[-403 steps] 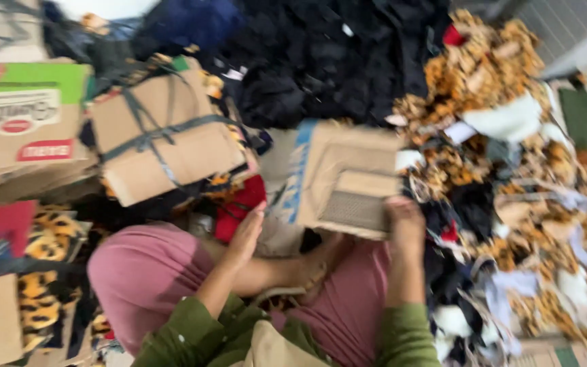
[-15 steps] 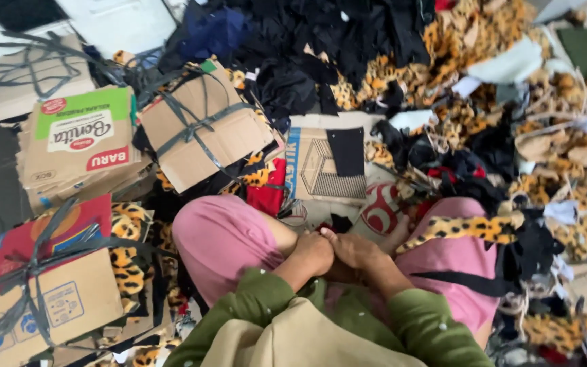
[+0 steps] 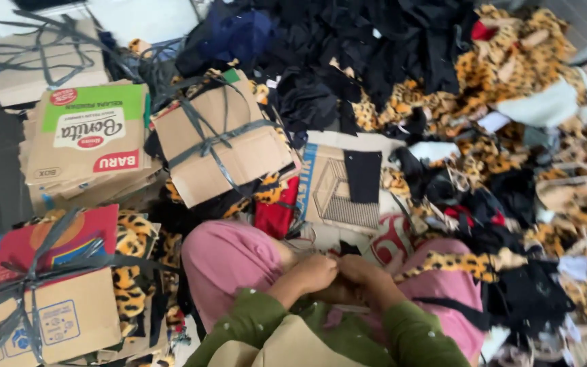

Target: The person, sitting on the floor, ties together a small bundle of fabric scraps using a thin black strap. They then pick up several individual black fabric pieces from the floor, smoothing each one out by hand before stacking them on top of one another.

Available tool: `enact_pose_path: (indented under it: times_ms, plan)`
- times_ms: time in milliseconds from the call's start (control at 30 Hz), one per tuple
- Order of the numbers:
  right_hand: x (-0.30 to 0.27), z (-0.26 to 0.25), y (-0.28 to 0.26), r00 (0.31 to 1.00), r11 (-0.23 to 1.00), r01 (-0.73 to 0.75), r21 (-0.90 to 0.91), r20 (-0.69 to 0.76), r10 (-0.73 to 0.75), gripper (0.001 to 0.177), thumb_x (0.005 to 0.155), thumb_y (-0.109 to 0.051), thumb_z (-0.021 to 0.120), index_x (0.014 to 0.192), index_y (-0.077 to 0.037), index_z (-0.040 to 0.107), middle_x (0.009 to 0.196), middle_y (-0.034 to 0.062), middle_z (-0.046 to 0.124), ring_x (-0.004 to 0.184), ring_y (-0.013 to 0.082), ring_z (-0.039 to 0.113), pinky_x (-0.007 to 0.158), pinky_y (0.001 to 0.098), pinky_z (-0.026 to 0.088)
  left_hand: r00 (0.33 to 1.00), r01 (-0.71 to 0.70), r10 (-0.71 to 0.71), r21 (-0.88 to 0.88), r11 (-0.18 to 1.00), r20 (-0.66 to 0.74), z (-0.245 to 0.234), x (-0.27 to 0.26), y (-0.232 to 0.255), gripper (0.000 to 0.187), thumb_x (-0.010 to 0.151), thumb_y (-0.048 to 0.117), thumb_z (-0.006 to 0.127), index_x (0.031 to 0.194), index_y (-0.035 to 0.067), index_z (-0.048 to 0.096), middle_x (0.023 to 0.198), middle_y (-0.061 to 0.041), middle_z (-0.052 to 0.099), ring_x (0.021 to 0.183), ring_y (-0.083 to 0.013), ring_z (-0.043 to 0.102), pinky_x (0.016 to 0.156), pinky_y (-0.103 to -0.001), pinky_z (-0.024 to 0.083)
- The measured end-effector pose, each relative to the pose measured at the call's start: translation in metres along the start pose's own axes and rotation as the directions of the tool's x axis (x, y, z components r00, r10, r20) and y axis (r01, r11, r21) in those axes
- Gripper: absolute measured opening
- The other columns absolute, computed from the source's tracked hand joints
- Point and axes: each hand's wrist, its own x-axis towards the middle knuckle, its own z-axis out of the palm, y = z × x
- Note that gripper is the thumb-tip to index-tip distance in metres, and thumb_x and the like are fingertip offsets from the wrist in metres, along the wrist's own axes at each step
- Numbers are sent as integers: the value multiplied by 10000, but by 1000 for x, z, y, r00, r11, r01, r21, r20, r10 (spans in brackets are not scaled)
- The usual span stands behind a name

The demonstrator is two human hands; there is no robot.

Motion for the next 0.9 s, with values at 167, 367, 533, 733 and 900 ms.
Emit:
enact_pose_path:
  times_ms: [167, 367, 533, 733, 900]
  plan:
    - [-58, -44, -47, 991, 992, -123, -17, -60, 122, 487, 1047, -524, 388, 1191, -212, 733, 1161, 95, 745, 1121, 313, 689, 981, 463, 519, 946, 222, -316, -562, 797, -75, -20, 40, -46, 298, 1001, 351, 479, 1030, 224, 747, 1136, 43, 771, 995, -209, 732, 858, -314, 518]
    - [0, -106, -55, 702, 965, -18, -263, -690, -175, 463, 827, -375, 817, 1219, -259, 599, 1301, 59, 629, 1243, 344, 636, 1036, 616, 507, 797, 150, -543, -785, 602, -265, -8, 74, -70, 400, 931, 340, 598, 1264, 140, 694, 1176, -191, 729, 1187, -339, 657, 998, -461, 556]
    - [-22, -129, -77, 941, 983, 0, -186, -331, -63, 883, 873, -512, 770, 1592, -492, 258, 1741, 62, 41, 1596, 329, -22, 1085, 810, 286, 775, 108, -597, -887, 448, -207, 38, 107, -136, 764, 908, 223, 635, 1578, -15, 355, 1591, -343, 328, 1507, -392, 310, 1250, -490, 241]
    - [-23, -135, -50, 937, 959, 65, -276, -315, -154, 721, 925, -569, 663, 1553, -536, 310, 1744, 20, 97, 1604, 302, 40, 1094, 818, 278, 837, 236, -540, -834, 499, -86, 34, 112, -141, 785, 966, 307, 611, 1643, 114, 264, 1701, -229, 104, 1573, -305, 95, 1262, -487, 77]
    - [-13, -135, -16, 904, 933, 70, -352, -373, -209, 640, 977, -522, 590, 1557, -504, 321, 1731, 48, 147, 1596, 323, 99, 1082, 807, 308, 872, 117, -490, -965, 234, -13, 24, 93, -131, 728, 980, 240, 648, 1619, 142, 314, 1673, -205, 218, 1566, -348, 152, 1231, -592, 113]
